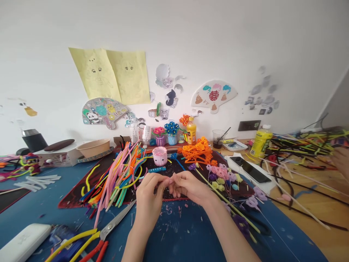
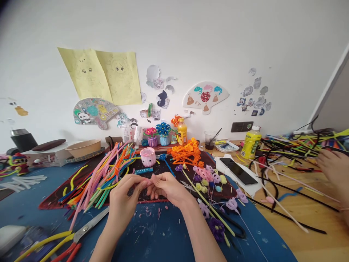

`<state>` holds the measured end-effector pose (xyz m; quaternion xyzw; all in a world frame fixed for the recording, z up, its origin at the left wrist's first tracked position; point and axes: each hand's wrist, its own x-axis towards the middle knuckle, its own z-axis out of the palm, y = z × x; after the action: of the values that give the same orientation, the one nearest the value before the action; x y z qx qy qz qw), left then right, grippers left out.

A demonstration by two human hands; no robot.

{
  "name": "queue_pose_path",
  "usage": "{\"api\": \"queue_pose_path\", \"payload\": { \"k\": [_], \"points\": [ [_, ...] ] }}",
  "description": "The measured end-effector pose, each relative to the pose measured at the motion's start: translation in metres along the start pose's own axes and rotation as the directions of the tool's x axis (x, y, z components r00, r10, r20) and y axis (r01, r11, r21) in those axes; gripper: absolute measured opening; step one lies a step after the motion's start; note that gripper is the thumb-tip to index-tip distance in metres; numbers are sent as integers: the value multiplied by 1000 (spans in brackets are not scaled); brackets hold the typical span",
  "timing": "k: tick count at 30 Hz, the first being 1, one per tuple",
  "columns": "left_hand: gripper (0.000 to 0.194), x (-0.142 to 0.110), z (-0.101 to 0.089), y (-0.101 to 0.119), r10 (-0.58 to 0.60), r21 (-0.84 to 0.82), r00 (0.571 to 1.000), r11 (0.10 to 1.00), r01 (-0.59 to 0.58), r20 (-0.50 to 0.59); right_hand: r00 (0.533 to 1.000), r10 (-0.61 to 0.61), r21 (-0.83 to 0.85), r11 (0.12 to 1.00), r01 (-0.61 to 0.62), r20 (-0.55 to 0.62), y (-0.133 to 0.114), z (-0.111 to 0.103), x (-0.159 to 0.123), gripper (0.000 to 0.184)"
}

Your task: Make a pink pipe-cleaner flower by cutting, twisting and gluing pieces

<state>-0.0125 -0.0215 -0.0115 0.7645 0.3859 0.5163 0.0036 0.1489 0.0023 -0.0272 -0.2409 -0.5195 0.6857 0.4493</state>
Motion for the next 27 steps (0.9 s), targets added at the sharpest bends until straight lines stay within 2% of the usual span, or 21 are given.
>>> {"api": "queue_pose_path", "payload": {
  "k": [2, 5, 10, 12, 16, 19, 23, 27],
  "points": [
    [13, 0, 0, 1, 23, 32, 1000, 999, -22, -20, 997, 11, 78, 997, -5, -79, 3, 1, 3, 55],
    [13, 1, 3, 5, 77, 67, 996, 995, -74, -34, 987, -11, 236, 970, 50, -162, 4, 5, 8, 57],
    [17, 2, 16, 14, 155, 139, 986, 977, -162, 57, 998, -53, 511, 857, 60, -29, 1, 16, 11, 53],
    [19, 3, 20, 15, 183, 207, 978, 957, -201, 103, 996, -88, 571, 816, 85, -23, 2, 20, 12, 53],
    [18, 3, 21, 12, 161, 309, 964, 925, -221, 210, 986, -115, 603, 780, 167, -125, 8, 19, 14, 52],
    [29, 1, 17, 7, 114, 245, 972, 956, -164, 207, 978, -139, 597, 775, 205, -155, 10, 15, 16, 51],
    [37, 7, 15, 10, 40, 185, 991, 981, -63, 125, 972, -181, 600, 765, 235, -151, 7, 13, 16, 49],
    [47, 26, 30, 31, 63, 241, 984, 965, -102, 164, 979, -193, 516, 833, 203, -73, 4, 17, 15, 62]
  ]
}}
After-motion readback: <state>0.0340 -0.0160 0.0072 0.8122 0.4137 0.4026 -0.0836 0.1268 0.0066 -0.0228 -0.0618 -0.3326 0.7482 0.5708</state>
